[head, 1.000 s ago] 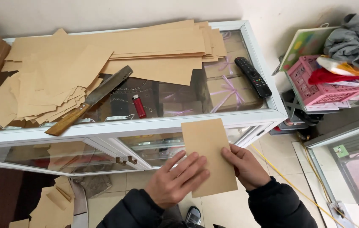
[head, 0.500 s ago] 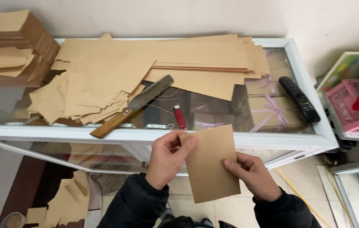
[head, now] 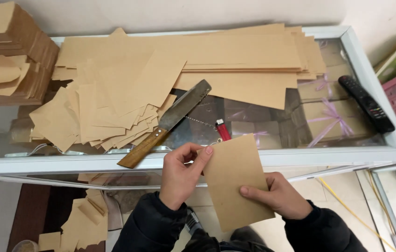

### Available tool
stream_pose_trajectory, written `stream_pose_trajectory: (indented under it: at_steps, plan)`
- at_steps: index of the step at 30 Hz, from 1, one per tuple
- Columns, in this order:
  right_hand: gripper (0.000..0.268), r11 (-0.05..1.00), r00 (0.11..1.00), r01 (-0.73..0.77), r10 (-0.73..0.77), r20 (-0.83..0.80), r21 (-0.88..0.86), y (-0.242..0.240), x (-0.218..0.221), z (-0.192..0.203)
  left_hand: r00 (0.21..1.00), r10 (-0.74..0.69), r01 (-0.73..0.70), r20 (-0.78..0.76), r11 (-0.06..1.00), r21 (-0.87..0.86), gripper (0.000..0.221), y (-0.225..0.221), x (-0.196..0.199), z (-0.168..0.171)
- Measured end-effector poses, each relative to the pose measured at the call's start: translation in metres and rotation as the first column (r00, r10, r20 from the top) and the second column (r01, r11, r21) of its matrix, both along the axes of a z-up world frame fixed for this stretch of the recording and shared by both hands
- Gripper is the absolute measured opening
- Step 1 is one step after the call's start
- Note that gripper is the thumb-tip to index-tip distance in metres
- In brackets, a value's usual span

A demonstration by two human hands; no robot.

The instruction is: Folding and creasing brown paper sheets to create food wrappers using a knife.

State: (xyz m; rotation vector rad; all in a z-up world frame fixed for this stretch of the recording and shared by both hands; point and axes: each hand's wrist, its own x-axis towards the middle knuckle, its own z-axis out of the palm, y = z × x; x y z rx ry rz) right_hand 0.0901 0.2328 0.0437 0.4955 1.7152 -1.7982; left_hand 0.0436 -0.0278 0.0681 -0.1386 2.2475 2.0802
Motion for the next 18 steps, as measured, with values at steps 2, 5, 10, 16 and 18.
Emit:
stream_pose_trajectory:
  at_steps: [2, 5, 10, 16, 18]
  plan:
    - [0.040, 1.000, 1.000, 0.012, -0.012, 0.015, 0.015, -0.001, -0.002, -0.005, 0.999, -0.033, 0.033, -0.019, 0.999, 0.017, 0.029, -0.002, -0.009, -0.012]
    - [0.042, 1.000, 0.999, 0.002, -0.003, 0.044, 0.027, -0.005, -0.004, -0.012, 0.998, -0.062, 0.063, -0.029, 0.996, 0.055, 0.027, -0.002, -0.012, -0.022]
    - [0.041, 0.999, 0.996, 0.028, -0.030, 0.089, 0.025, 0.004, -0.019, -0.011, 0.990, -0.055, 0.035, -0.130, 0.988, -0.151, 0.025, 0.000, -0.023, -0.015]
    - [0.040, 0.996, 0.993, 0.080, -0.084, 0.078, 0.044, 0.044, -0.042, 0.002, 0.833, -0.101, -0.454, -0.544, 0.437, -0.777, 0.059, -0.058, -0.043, -0.038]
    - [0.040, 0.996, 0.993, 0.086, -0.086, 0.078, 0.008, 0.055, -0.047, 0.005, 0.916, -0.075, -0.364, -0.394, 0.256, -0.896, 0.067, -0.077, -0.040, -0.048]
